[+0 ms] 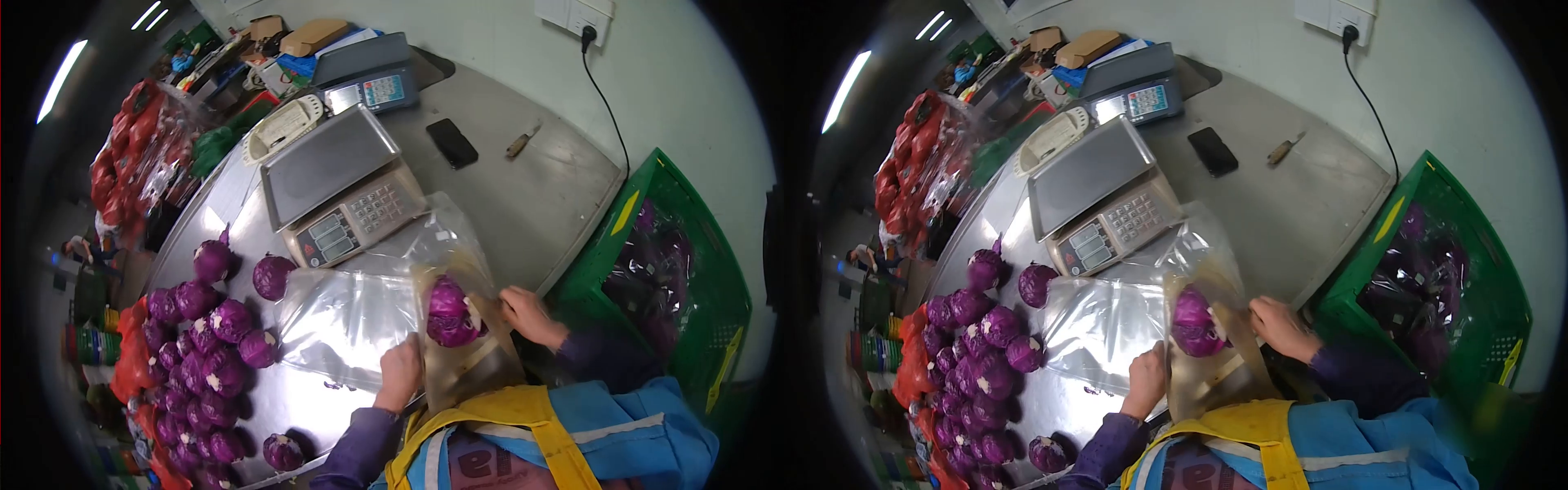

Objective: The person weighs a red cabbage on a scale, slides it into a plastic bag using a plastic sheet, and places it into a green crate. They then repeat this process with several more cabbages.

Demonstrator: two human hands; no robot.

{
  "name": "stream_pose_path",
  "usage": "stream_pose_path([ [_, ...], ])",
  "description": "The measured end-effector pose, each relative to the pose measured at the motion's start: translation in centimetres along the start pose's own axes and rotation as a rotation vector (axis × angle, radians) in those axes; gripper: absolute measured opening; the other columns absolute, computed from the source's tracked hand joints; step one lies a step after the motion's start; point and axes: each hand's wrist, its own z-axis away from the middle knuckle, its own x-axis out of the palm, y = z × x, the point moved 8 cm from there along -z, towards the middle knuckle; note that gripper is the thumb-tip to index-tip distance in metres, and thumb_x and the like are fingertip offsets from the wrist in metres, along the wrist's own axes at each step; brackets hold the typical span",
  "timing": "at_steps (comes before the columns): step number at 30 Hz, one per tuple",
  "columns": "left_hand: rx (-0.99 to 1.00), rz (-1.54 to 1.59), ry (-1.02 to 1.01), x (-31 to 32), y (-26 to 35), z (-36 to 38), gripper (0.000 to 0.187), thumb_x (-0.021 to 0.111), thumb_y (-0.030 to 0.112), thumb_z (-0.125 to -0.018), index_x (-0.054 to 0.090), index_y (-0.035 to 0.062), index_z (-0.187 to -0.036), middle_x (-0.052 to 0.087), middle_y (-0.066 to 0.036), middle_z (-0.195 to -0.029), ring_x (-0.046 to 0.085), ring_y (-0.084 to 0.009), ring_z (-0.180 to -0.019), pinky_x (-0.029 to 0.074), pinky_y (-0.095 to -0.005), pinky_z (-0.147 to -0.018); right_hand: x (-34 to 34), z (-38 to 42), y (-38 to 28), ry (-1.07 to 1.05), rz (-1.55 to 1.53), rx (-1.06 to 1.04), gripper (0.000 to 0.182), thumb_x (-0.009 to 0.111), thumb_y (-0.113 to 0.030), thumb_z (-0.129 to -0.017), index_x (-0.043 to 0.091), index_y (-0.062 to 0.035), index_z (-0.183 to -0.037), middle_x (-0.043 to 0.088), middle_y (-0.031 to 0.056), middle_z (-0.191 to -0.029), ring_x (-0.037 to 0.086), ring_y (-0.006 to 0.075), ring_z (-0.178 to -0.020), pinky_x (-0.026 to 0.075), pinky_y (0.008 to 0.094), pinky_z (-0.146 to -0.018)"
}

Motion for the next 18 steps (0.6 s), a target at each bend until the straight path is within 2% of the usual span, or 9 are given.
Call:
stream_pose_path([
  [4,-0.008,0.123,0.090,0.0,0.9,0.3,0.008,0.051,0.011,-0.082,0.049,0.0043,-0.082,0.054,-0.018,-0.057,0.056,-0.0378,-0.056,0.043,-0.0464,-0.050,-0.1,0.6,0.9,-0.016,0.047,0.021,0.008,0.051,-0.001,-0.076,0.044,-0.0001,-0.079,0.048,0.0187,-0.076,0.049,0.0400,-0.073,0.038,0.0442,-0.060],
  [6,-0.011,0.144,0.172,-0.6,1.1,-1.2,0.007,0.049,0.012,-0.082,0.049,0.0048,-0.083,0.056,-0.017,-0.059,0.056,-0.0367,-0.055,0.044,-0.0452,-0.049,-0.3,-0.5,1.0,0.019,0.082,-0.039,0.008,0.051,0.000,-0.074,0.044,-0.0001,-0.078,0.048,0.0195,-0.076,0.049,0.0411,-0.073,0.038,0.0456,-0.061],
  [8,-0.045,0.105,0.165,1.7,-0.2,-2.3,0.010,0.047,0.012,-0.081,0.051,0.0052,-0.085,0.059,-0.016,-0.068,0.059,-0.0351,-0.060,0.045,-0.0449,-0.051,0.4,-1.3,1.7,-0.021,0.075,-0.028,0.010,0.051,0.002,-0.071,0.044,0.0005,-0.078,0.048,0.0204,-0.077,0.048,0.0422,-0.074,0.038,0.0466,-0.062],
  [10,0.003,0.100,0.182,0.7,0.9,-2.6,0.010,0.045,0.012,-0.081,0.052,0.0046,-0.085,0.059,-0.016,-0.067,0.059,-0.0346,-0.060,0.046,-0.0445,-0.051,0.1,-2.3,0.0,0.013,0.068,-0.068,0.009,0.050,0.002,-0.071,0.043,0.0018,-0.077,0.047,0.0216,-0.075,0.047,0.0430,-0.074,0.037,0.0470,-0.061],
  [14,0.115,0.148,0.080,1.2,1.5,-0.5,0.012,0.048,0.014,-0.082,0.051,0.0036,-0.088,0.057,-0.015,-0.060,0.058,-0.0342,-0.055,0.046,-0.0434,-0.049,0.0,-1.2,-1.6,-0.076,0.143,-0.089,0.007,0.046,0.003,-0.075,0.039,0.0025,-0.073,0.044,0.0220,-0.072,0.045,0.0418,-0.069,0.032,0.0473,-0.058],
  [16,0.091,0.173,0.065,1.8,1.5,0.8,0.012,0.049,0.015,-0.083,0.051,0.0054,-0.088,0.056,-0.016,-0.059,0.057,-0.0344,-0.054,0.045,-0.0431,-0.048,0.3,0.2,-2.2,-0.119,0.124,-0.085,0.007,0.048,0.002,-0.074,0.041,0.0018,-0.073,0.044,0.0208,-0.071,0.046,0.0410,-0.068,0.034,0.0462,-0.056],
  [18,0.148,0.247,-0.019,2.0,2.7,2.4,0.013,0.048,0.018,-0.085,0.050,0.0063,-0.089,0.055,-0.015,-0.060,0.056,-0.0347,-0.054,0.044,-0.0431,-0.047,0.6,1.8,-3.5,-0.139,0.037,-0.155,0.005,0.048,0.001,-0.074,0.044,0.0010,-0.072,0.046,0.0203,-0.070,0.046,0.0406,-0.063,0.035,0.0437,-0.054],
])
